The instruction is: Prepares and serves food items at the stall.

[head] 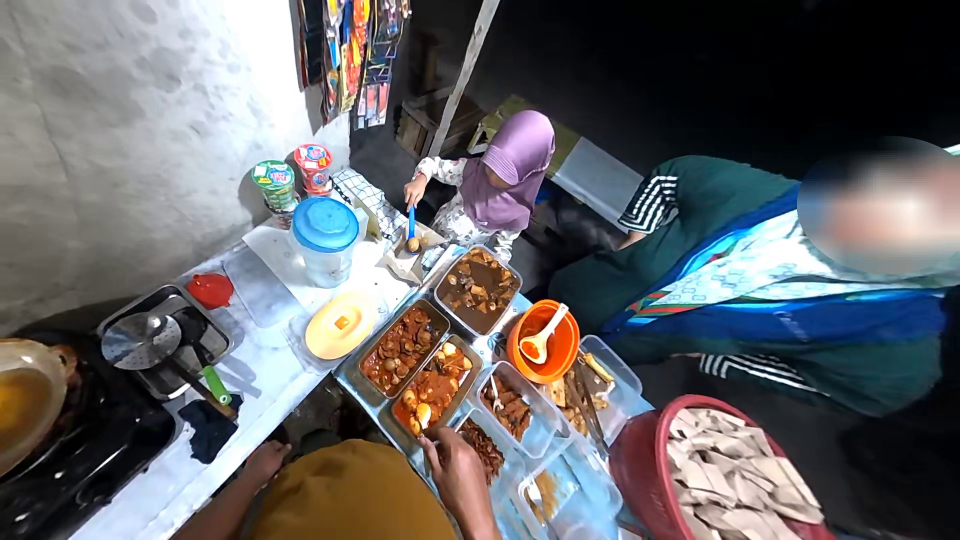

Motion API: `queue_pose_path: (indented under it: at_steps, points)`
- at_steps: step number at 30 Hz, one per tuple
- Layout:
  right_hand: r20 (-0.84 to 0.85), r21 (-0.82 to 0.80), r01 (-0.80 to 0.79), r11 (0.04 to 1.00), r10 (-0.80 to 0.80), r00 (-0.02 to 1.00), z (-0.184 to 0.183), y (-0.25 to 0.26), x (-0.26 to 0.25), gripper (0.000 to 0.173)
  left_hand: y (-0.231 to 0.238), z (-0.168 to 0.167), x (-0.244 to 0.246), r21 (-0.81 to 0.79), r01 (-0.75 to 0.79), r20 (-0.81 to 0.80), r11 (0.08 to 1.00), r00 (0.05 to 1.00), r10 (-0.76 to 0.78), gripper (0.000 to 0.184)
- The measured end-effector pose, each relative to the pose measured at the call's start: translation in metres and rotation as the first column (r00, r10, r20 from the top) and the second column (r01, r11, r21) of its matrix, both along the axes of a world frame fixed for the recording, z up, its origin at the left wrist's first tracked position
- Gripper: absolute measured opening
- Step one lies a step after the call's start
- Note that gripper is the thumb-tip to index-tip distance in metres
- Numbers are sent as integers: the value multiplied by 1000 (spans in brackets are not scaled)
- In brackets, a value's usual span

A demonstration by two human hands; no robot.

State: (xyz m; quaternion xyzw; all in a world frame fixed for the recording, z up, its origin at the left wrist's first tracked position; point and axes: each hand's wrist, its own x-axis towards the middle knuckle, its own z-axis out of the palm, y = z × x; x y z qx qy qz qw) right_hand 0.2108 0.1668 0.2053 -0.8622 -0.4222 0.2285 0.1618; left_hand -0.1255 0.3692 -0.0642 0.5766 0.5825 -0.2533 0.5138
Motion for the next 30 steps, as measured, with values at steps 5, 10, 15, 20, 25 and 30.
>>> queue_pose_path:
  at_steps: [5, 10, 15, 20, 25, 30]
  points:
    - [-24, 34, -99, 995, 100, 995, -9, 4, -10, 34, 3, 11, 6, -17, -71, 4, 997, 997, 71, 51]
    - [-14, -18, -96, 995, 96, 995, -6, 5, -6, 35, 4, 13, 8, -7, -60, 20, 998, 998, 60, 51]
    - [-23, -18, -84, 996, 84, 996, -7, 7, -3, 36, 5, 11, 6, 9, -29, 33, 1000, 999, 28, 52]
    - [-13, 8, -120, 993, 120, 993, -8, 11, -5, 35, 3, 13, 4, -14, -63, -3, 998, 998, 63, 52]
    - [-9, 48, -159, 986, 159, 987, -8, 16, -6, 35, 1, 21, 4, -35, -115, -22, 993, 993, 114, 54]
    - [-23, 46, -179, 983, 180, 983, -6, 21, -5, 36, -2, 17, 2, -21, -108, -21, 994, 994, 107, 55]
